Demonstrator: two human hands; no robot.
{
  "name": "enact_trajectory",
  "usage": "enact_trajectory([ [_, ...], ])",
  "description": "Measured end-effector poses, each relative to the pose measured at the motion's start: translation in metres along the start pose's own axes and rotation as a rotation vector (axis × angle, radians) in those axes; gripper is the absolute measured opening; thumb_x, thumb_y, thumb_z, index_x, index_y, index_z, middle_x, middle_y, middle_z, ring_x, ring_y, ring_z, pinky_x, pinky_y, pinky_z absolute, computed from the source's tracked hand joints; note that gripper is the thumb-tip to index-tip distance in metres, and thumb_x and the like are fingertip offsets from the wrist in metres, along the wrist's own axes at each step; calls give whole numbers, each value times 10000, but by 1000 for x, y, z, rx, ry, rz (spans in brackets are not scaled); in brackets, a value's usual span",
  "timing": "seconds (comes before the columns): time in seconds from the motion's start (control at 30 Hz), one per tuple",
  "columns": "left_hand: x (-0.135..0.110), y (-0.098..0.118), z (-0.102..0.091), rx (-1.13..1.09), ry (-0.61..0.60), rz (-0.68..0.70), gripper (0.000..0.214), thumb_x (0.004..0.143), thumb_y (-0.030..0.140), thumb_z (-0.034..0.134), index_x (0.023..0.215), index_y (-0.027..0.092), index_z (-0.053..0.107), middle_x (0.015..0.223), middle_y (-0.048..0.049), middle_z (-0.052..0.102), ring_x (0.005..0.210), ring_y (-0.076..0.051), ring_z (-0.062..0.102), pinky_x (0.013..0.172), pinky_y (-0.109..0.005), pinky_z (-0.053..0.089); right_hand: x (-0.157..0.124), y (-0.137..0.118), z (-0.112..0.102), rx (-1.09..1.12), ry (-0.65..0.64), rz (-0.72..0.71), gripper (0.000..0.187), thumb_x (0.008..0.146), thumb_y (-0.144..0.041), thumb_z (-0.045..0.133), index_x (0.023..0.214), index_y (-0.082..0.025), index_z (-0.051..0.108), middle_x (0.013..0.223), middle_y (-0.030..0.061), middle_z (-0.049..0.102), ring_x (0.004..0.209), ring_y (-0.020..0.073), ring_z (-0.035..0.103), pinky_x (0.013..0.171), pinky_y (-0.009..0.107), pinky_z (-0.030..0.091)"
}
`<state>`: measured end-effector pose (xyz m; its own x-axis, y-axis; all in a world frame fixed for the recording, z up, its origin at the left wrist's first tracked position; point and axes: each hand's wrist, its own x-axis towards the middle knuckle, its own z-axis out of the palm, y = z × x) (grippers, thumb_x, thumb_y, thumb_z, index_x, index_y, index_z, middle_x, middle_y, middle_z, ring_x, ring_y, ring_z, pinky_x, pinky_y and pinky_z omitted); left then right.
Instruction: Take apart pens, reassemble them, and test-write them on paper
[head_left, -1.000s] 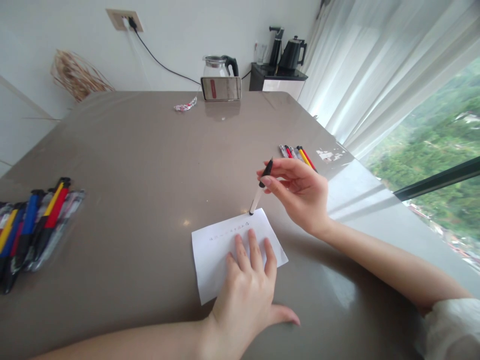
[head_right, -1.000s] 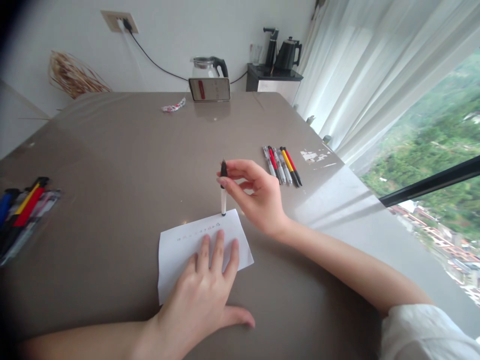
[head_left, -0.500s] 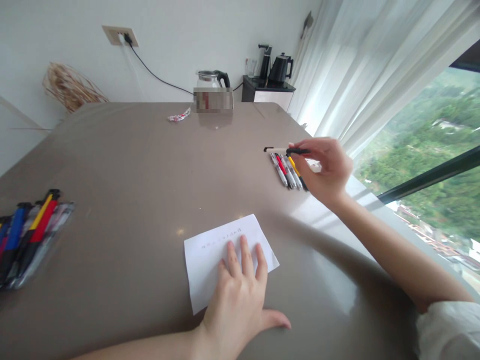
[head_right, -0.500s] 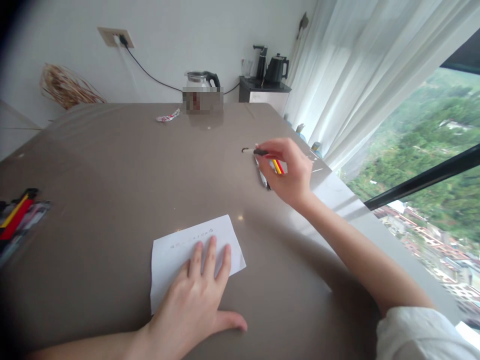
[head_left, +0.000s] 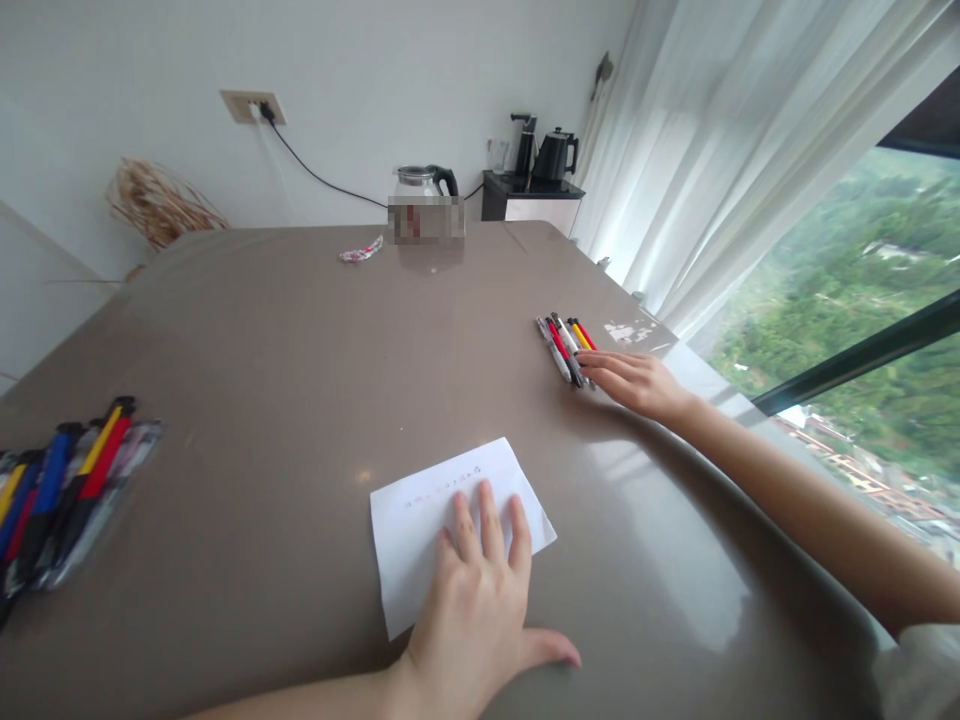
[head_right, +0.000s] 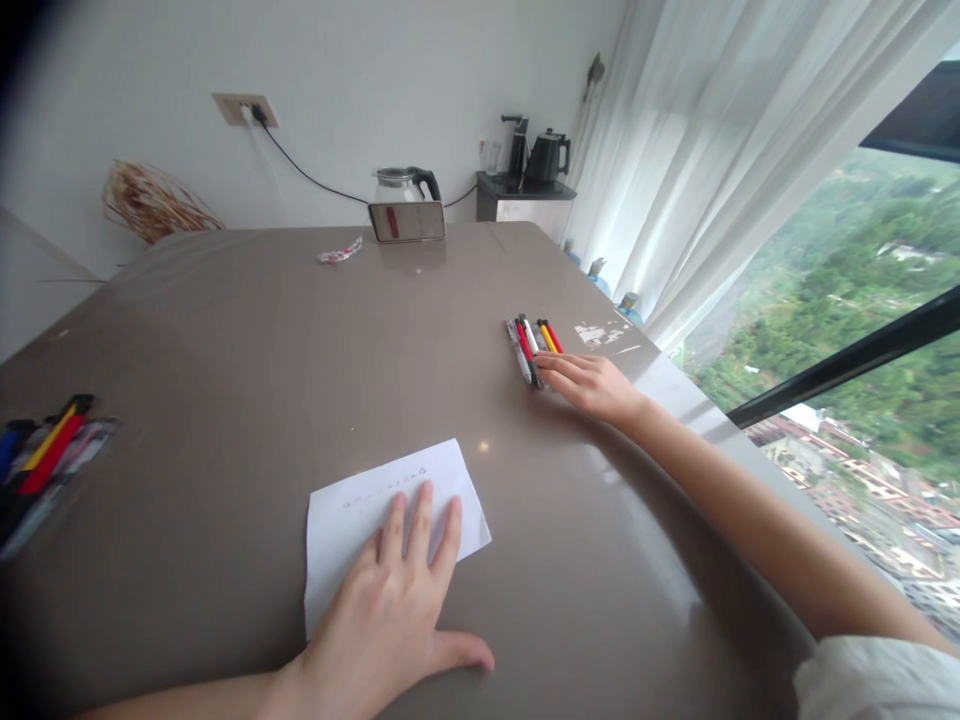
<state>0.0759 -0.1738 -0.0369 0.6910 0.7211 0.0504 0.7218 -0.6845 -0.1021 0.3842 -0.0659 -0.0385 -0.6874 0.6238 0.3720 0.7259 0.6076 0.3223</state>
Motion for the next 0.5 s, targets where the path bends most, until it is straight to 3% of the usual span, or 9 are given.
enact_trajectory([
  [0.2, 0, 0, -1, 0, 3, -10, 1058, 471, 820, 328, 1264, 124, 397, 1273, -266, 363, 1104, -448, 397, 725, -477, 466, -5, -1, 5, -16, -85, 9, 252, 857, -151, 365, 1055, -158, 520, 1212, 109, 506, 1091, 209, 487, 776, 314, 471],
  [0.5, -1, 2, 2, 86, 43, -3, 1082, 492, 834, 235, 1261, 88, 390, 1301, -245, 343, 1171, -372, 351, 791, -455, 434, -12, -1, 9, -41, -68, 19, 284, 849, -140, 370, 1096, -175, 506, 1206, 96, 513, 1099, 201, 477, 772, 296, 463],
])
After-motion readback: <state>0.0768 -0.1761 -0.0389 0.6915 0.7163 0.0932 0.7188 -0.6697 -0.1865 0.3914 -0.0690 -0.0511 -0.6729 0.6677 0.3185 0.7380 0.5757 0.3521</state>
